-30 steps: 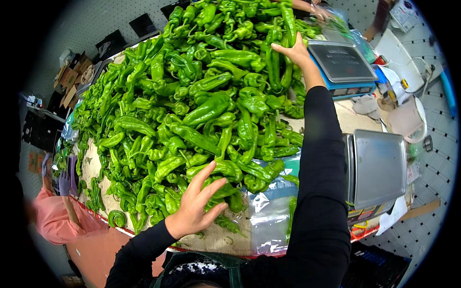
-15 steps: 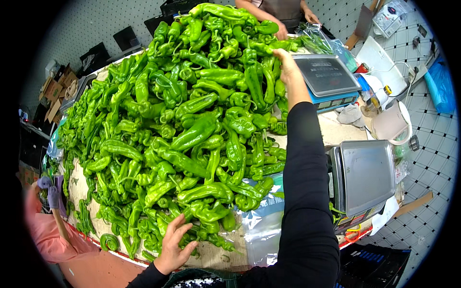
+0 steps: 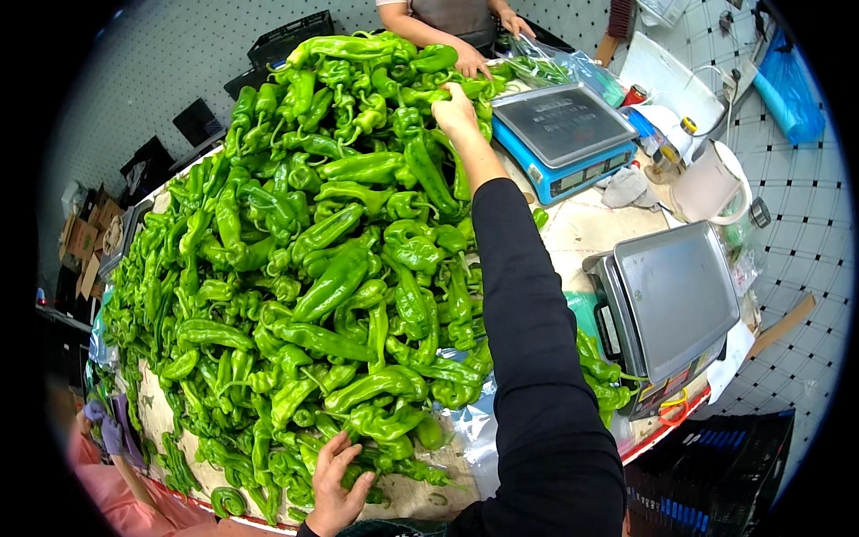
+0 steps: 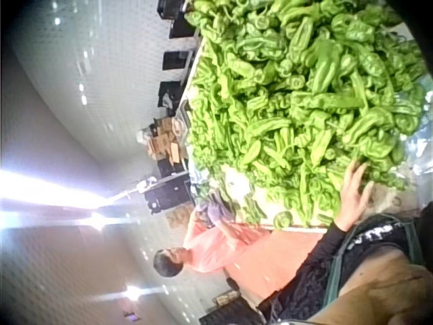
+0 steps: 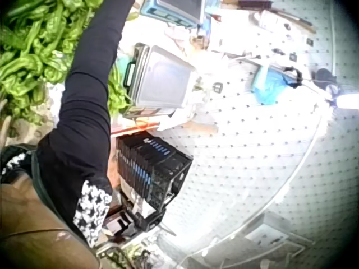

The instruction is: The person sorts green peppers from a large pile on a table, selects individual peppers, and places them into clear plastic bags. The person then weighs the bags on a digital scale and sets them aside.

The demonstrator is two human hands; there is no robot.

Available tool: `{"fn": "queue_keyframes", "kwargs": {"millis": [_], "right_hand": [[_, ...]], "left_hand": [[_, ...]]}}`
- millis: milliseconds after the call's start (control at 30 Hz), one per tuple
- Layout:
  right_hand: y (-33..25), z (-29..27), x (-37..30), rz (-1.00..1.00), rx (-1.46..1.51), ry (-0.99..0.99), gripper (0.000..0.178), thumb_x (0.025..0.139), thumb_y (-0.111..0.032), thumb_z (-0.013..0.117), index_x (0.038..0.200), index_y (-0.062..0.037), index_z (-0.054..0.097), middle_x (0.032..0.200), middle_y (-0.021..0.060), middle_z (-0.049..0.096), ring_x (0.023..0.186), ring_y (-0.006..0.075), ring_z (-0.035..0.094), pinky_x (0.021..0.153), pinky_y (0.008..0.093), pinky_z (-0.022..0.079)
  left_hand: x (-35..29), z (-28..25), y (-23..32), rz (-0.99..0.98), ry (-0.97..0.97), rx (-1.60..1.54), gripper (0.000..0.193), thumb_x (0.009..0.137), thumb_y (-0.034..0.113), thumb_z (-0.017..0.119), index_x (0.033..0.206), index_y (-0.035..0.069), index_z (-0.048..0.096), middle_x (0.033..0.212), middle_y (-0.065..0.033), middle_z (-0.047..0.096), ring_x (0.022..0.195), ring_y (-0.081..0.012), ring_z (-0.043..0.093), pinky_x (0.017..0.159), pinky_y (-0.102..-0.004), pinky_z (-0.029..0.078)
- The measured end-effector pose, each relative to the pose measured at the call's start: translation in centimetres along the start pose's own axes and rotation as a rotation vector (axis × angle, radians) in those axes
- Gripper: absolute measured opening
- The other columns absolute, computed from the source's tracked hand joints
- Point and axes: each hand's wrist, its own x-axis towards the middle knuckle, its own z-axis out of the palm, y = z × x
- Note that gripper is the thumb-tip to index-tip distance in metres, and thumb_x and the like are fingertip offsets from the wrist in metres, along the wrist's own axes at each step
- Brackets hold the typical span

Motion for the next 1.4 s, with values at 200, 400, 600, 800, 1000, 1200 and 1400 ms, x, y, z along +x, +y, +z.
{"fn": "queue_keyframes", "kwargs": {"millis": [200, 400, 600, 800, 1000, 1200, 1400], "right_hand": [[1.1, -1.8, -3.4, 0.114, 0.854, -0.134, 0.049, 0.071, -0.013, 0.059, 0.121, -0.0133, 0.058, 0.099, 0.0033, 0.055, 0.092, 0.0168, 0.051, 0.086, 0.0406, 0.043], [2.2, -4.3, -8.9, -0.426, 0.214, -0.095, 0.047, 0.074, -0.020, 0.059, 0.119, -0.0053, 0.061, 0.115, 0.0176, 0.065, 0.106, 0.0271, 0.061, 0.093, 0.0316, 0.045], [-1.1, -4.6, -13.4, -0.708, -0.050, -0.087, 0.034, 0.076, -0.023, 0.060, 0.107, -0.0100, 0.066, 0.130, 0.0219, 0.055, 0.119, 0.0418, 0.054, 0.105, 0.0412, 0.041], [-1.4, -1.9, -18.5, -0.502, -0.208, -0.558, 0.029, 0.080, -0.018, 0.061, 0.106, -0.0090, 0.067, 0.135, 0.0209, 0.048, 0.116, 0.0372, 0.055, 0.098, 0.0429, 0.046], [-0.9, -4.5, -13.0, -0.420, -0.047, 0.177, 0.015, 0.076, -0.024, 0.066, 0.076, -0.0105, 0.071, 0.108, 0.0142, 0.067, 0.094, 0.0329, 0.063, 0.083, 0.0451, 0.049], [7.8, -3.6, -4.0, 0.465, -0.225, 0.050, 0.063, 0.076, -0.023, 0.067, 0.132, -0.0019, 0.046, 0.126, 0.0219, 0.059, 0.117, 0.0346, 0.056, 0.099, 0.0428, 0.040], [10.1, -2.8, -4.7, 0.355, 0.125, 0.397, 0.075, 0.065, -0.015, 0.076, 0.131, 0.0084, 0.047, 0.119, 0.0254, 0.061, 0.109, 0.0330, 0.061, 0.094, 0.0369, 0.047]], "left_hand": [[0.5, 0.1, 0.0, 0.021, -0.023, 0.070, 0.043, 0.076, 0.006, 0.074, 0.116, -0.002, 0.061, 0.134, -0.0239, 0.048, 0.117, -0.0360, 0.056, 0.097, -0.0413, 0.046], [0.3, 0.8, -0.2, 0.084, -0.024, 0.087, 0.042, 0.077, 0.007, 0.074, 0.116, -0.001, 0.061, 0.133, -0.0232, 0.048, 0.115, -0.0357, 0.056, 0.096, -0.0414, 0.047], [1.0, 1.1, 1.3, 0.116, -0.039, 0.114, 0.041, 0.077, 0.007, 0.074, 0.116, 0.000, 0.062, 0.133, -0.0225, 0.047, 0.116, -0.0359, 0.055, 0.096, -0.0421, 0.046], [1.1, 1.8, 1.9, 0.119, -0.039, 0.140, 0.042, 0.077, 0.006, 0.074, 0.116, 0.001, 0.061, 0.135, -0.0231, 0.044, 0.116, -0.0366, 0.054, 0.096, -0.0435, 0.046], [0.3, 1.2, 1.4, 0.094, -0.027, 0.164, 0.042, 0.077, 0.006, 0.074, 0.116, 0.000, 0.061, 0.136, -0.0237, 0.043, 0.115, -0.0368, 0.054, 0.095, -0.0434, 0.046], [0.1, 0.9, 1.1, 0.076, -0.020, 0.158, 0.042, 0.077, 0.007, 0.074, 0.117, 0.000, 0.061, 0.136, -0.0240, 0.044, 0.116, -0.0370, 0.055, 0.095, -0.0432, 0.046], [0.1, 0.5, 0.6, 0.035, -0.008, 0.174, 0.043, 0.076, 0.007, 0.074, 0.116, 0.000, 0.061, 0.135, -0.0237, 0.045, 0.116, -0.0369, 0.055, 0.096, -0.0423, 0.047]]}}
